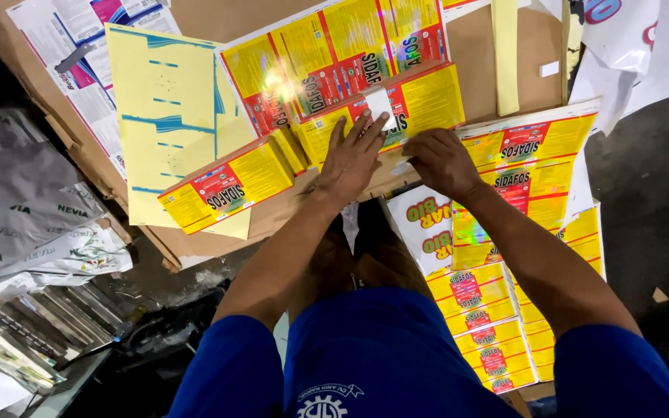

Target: Inspecting and sorting stacks of printed product labels in a print shop environment.

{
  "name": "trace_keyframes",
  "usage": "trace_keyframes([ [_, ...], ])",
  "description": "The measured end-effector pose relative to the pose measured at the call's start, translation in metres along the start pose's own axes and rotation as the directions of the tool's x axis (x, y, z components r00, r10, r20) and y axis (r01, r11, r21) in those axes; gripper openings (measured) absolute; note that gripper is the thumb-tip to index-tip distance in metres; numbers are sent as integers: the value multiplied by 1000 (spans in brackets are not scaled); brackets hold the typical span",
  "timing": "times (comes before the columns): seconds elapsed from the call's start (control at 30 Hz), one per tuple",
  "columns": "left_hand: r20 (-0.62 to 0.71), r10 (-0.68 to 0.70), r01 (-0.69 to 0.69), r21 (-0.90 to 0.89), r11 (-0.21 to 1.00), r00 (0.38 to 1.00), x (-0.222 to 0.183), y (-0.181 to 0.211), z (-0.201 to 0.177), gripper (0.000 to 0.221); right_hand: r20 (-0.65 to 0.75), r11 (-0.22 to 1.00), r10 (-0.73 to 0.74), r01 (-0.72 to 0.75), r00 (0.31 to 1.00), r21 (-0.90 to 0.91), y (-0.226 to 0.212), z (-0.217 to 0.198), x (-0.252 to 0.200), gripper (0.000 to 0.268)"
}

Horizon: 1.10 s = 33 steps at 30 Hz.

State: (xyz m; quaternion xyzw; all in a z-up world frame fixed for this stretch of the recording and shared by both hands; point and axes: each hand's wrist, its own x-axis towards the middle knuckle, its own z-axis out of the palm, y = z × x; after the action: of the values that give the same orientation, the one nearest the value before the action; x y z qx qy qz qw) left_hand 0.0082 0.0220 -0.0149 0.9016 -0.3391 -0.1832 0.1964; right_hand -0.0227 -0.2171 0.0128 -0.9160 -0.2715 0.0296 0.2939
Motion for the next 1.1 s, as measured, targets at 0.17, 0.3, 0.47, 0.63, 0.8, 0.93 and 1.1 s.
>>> trace_keyframes([
  [0.17,-145,14,-19,-34,999,989,-4,-6,25,41,-67,991,112,-107,991,79,-3,2,16,22],
  [0.3,-197,-15,-3,-92,996,980,-3,-2,14,36,-93,989,144,-140,985,49,1,13,22,23],
  [0.47,-240,-95,39,-227,973,966,5,-2,8,22,-111,986,165,-162,980,31,4,14,33,21],
  [0.63,-269,-152,64,-308,949,951,12,0,3,23,-125,987,161,-157,979,44,7,15,32,22],
  [0.8,-341,-179,64,-322,945,923,16,-2,16,22,-94,986,162,-156,982,64,9,12,36,21],
  [0.93,-377,-186,74,-292,953,907,17,-3,16,21,-107,979,191,-182,976,89,6,12,38,18],
  [1.1,-409,-181,59,-293,954,894,19,-3,14,19,-157,963,252,-232,955,137,1,14,39,19],
])
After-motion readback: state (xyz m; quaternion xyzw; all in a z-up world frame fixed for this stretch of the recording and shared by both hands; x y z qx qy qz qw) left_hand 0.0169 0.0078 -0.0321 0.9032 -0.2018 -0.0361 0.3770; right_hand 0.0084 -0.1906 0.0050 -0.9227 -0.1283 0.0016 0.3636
